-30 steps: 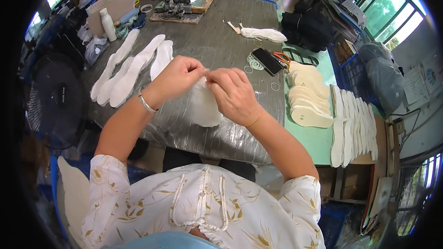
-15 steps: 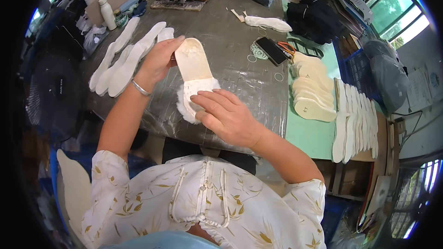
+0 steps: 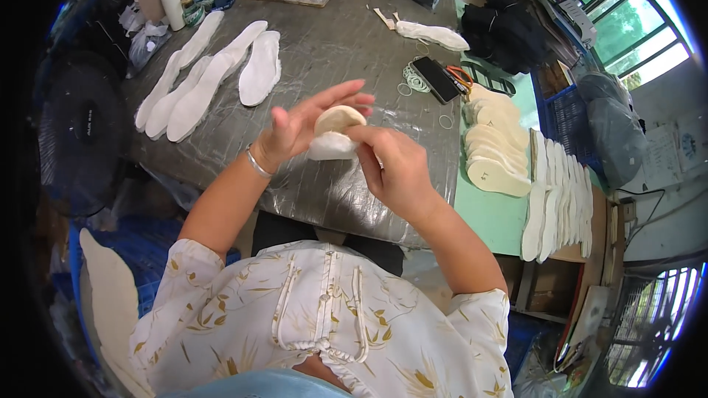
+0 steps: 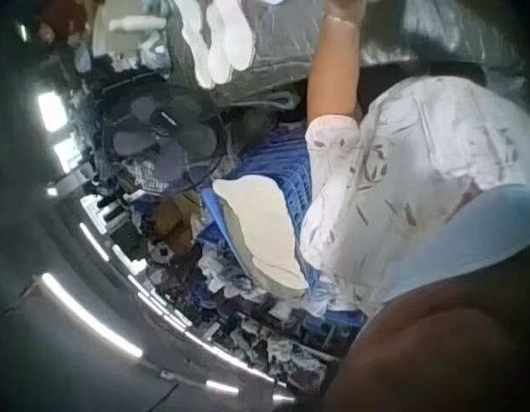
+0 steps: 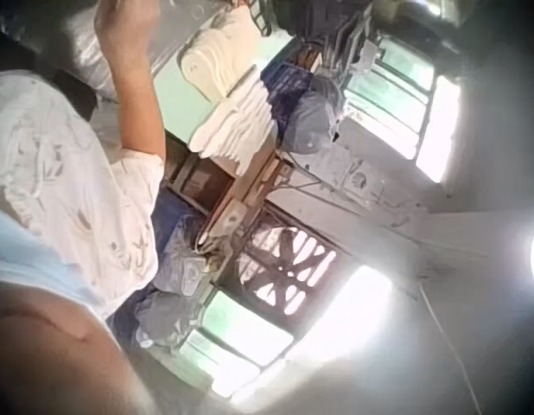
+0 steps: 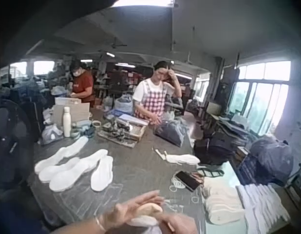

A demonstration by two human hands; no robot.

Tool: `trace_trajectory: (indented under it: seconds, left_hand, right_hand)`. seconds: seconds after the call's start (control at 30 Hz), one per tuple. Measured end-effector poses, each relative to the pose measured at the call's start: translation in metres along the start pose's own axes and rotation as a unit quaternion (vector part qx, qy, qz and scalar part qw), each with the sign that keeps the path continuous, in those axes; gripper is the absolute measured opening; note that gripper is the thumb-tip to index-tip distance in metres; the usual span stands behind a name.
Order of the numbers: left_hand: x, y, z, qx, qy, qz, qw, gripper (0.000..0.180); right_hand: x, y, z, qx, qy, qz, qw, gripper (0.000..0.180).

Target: The recorder is matching, inspecting, and stacking white fuzzy shoe insole components at a workstation.

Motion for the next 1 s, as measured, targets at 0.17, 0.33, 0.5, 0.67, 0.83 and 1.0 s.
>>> trace_trajectory:
  seconds: [0.17,0.33,0.5,0.67,0.83,1.0]
  left_hand:
    - [0.011,0.011,-0.028,0.171,0.011,0.032,0.985,0.078]
    - [-0.008,-0.01,-0.011,0.173,-0.072,-0.016,0.982,0.072]
    - [0.048,-0.022,-0.029,0.158,0.157,0.127,0.967,0.065]
    - [0.107,-0.02,-0.03,0.161,0.142,0.274,0.938,0.062]
    - [0.142,-0.009,-0.047,0.162,0.184,0.321,0.915,0.063]
    - [0.245,0.055,-0.019,0.077,0.203,0.425,0.879,0.073]
  right_hand:
    - [0.007,-0.012,0.006,-0.015,-0.065,0.004,0.998,0.027]
    - [0.012,-0.014,0.003,-0.012,-0.081,-0.015,0.997,0.03]
    - [0.013,-0.014,-0.019,0.059,-0.039,-0.059,0.996,0.033]
    - [-0.013,0.014,-0.038,0.137,0.04,-0.138,0.98,0.025]
    - [-0.016,0.031,-0.053,0.152,0.043,-0.161,0.974,0.02]
    - [-0.011,0.063,-0.112,0.202,-0.099,-0.218,0.95,0.016]
Point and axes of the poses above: each hand's wrist, its own y-axis away from the middle knuckle, its own x-axis out of the back of the hand, z = x × y, the point moved 9 cm from there along -y, towards the middle knuckle, and after that the axes turned 8 degrees about x, right-handed, at the moved point
